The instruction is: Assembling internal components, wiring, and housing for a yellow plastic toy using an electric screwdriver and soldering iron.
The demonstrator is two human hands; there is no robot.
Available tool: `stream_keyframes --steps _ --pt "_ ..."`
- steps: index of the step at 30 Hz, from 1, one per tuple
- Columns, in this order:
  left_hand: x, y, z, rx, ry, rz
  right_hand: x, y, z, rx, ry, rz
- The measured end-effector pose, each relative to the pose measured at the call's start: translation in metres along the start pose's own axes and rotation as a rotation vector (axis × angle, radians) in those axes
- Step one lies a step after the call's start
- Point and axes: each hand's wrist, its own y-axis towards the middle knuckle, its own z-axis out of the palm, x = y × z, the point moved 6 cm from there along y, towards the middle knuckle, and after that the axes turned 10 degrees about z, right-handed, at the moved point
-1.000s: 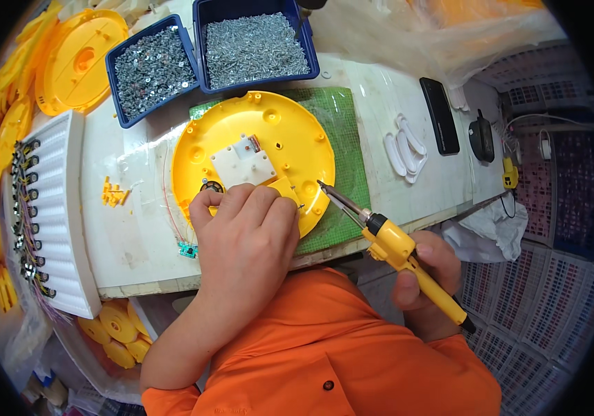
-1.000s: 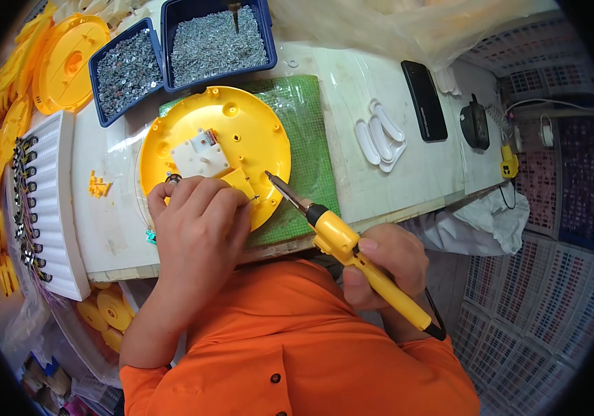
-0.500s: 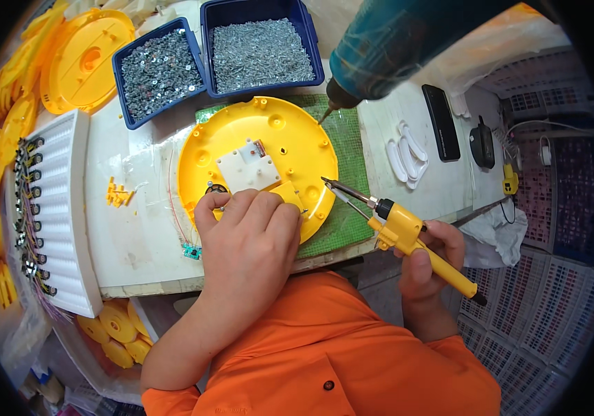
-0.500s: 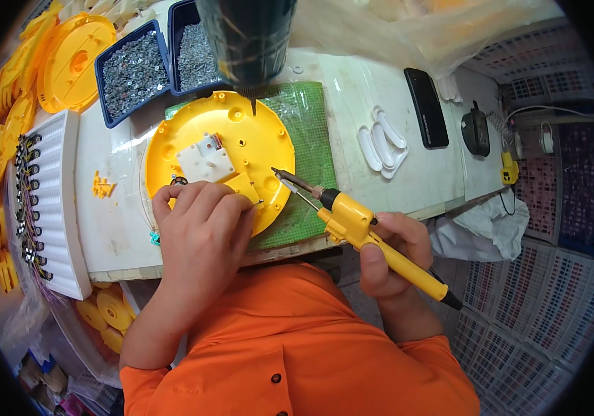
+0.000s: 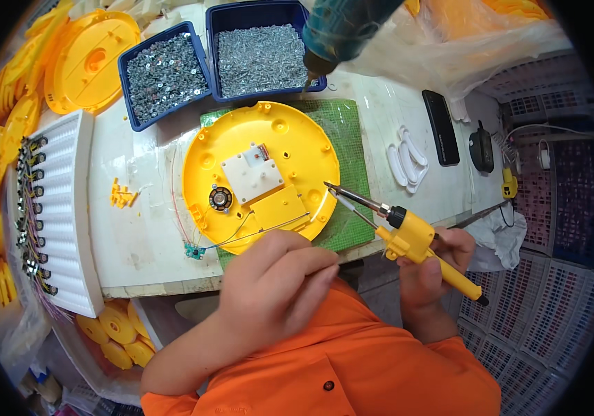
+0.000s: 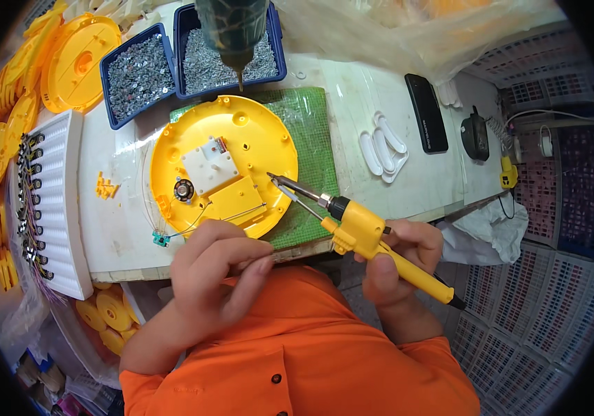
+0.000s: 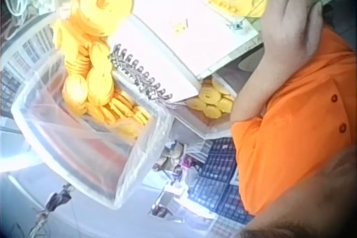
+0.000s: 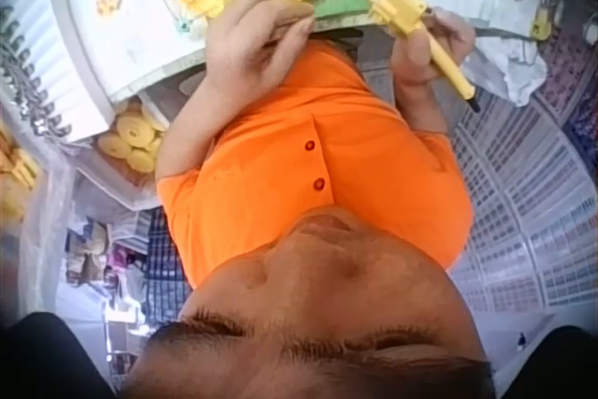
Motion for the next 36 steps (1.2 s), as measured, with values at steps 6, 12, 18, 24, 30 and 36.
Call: stream_keyframes --steps 6,12,18,24,30,36 --pt "0.025 -0.037 0.036 -0.025 -0.817 -0.752 0.004 -0.003 0.007 0.105 0.028 -0.009" --pt "0.03 -0.036 0.041 -0.179 -1.077 -1.051 0.011 -0.007 0.013 0.151 0.017 0.01" --pt "0.035 -0.043 0.044 -0.229 -1.174 -1.099 0.009 -0.01 0.012 0.17 0.001 0.027" --pt "0.034 -0.043 0.045 -0.24 -1.227 -1.116 0.006 -0.014 0.007 0.197 -0.055 0.107" --pt "0.034 -0.044 0.047 -0.237 -1.243 -1.142 0.008 -0.016 0.009 0.197 -0.074 0.108" --pt "0.021 -0.046 0.036 -0.096 -1.027 -1.007 0.005 -0.015 -0.005 0.099 -0.106 0.054"
